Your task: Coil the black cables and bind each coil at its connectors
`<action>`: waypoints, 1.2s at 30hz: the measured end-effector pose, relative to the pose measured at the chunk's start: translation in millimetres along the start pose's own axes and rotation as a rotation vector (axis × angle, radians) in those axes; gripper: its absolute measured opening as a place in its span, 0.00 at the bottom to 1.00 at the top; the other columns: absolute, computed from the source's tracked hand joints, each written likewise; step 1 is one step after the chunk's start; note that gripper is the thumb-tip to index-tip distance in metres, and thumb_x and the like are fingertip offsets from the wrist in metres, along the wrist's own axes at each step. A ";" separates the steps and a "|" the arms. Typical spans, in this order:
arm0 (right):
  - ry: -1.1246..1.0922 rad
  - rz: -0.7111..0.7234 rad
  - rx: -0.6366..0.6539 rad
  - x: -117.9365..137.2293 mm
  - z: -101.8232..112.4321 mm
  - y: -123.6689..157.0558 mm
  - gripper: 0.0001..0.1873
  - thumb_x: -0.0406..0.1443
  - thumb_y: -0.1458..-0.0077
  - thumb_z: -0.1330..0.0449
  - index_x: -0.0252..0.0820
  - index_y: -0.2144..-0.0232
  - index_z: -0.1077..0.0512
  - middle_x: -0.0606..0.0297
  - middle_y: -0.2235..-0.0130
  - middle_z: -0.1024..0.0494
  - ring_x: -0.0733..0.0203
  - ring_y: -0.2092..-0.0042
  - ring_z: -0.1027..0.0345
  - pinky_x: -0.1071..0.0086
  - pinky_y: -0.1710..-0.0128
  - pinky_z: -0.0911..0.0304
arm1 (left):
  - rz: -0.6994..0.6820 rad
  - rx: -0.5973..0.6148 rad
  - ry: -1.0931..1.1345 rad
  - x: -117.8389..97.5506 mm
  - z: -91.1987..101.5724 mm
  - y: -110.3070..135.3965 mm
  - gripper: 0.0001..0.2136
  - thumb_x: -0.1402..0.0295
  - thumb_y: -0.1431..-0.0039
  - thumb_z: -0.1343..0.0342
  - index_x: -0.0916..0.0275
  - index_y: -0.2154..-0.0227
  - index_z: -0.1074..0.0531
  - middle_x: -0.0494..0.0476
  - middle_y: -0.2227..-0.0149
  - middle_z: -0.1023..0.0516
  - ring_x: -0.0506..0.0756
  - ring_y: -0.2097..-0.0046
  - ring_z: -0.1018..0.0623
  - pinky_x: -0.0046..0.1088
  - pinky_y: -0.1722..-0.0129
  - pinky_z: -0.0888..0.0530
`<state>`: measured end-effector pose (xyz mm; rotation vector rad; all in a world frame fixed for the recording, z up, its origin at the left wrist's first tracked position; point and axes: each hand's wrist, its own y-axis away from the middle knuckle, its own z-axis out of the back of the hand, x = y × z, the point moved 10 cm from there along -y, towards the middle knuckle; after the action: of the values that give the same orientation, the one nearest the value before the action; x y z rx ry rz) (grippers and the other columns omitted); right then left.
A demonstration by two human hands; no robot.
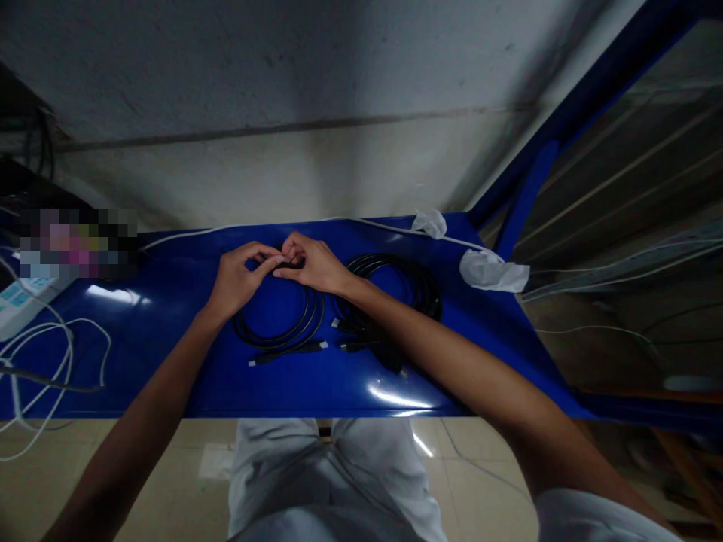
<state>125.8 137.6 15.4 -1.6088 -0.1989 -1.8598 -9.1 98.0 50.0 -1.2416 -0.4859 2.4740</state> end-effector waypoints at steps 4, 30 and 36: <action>0.013 -0.008 0.003 -2.4 0.4 -0.4 0.18 0.43 0.44 0.26 0.44 0.59 0.29 0.65 0.62 0.20 0.59 0.60 0.24 0.63 0.56 0.26 | -0.008 0.005 0.029 1.0 0.3 -0.5 0.08 0.58 0.32 0.35 0.55 0.61 0.17 0.56 0.60 0.14 0.59 0.57 0.17 0.39 0.52 0.22; 0.099 -0.088 0.035 -5.9 2.7 -1.9 0.29 0.41 0.40 0.29 0.41 0.41 0.32 0.62 0.62 0.12 0.53 0.58 0.16 0.60 0.52 0.26 | 0.027 0.028 0.130 18.6 -2.5 -2.3 0.06 0.59 0.34 0.33 0.54 0.61 0.15 0.57 0.58 0.13 0.59 0.55 0.16 0.38 0.54 0.22; -0.169 -0.143 0.062 -18.3 -1.4 -5.3 0.19 0.44 0.45 0.25 0.41 0.59 0.25 0.61 0.64 0.12 0.57 0.60 0.16 0.64 0.55 0.25 | 0.044 0.026 0.135 20.6 -3.9 -1.3 0.09 0.57 0.32 0.35 0.55 0.59 0.16 0.58 0.56 0.14 0.59 0.54 0.16 0.37 0.54 0.20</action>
<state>122.1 147.9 -0.3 -1.7480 -0.4516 -1.8029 -17.4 108.7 33.9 -1.4120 -0.3934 2.4035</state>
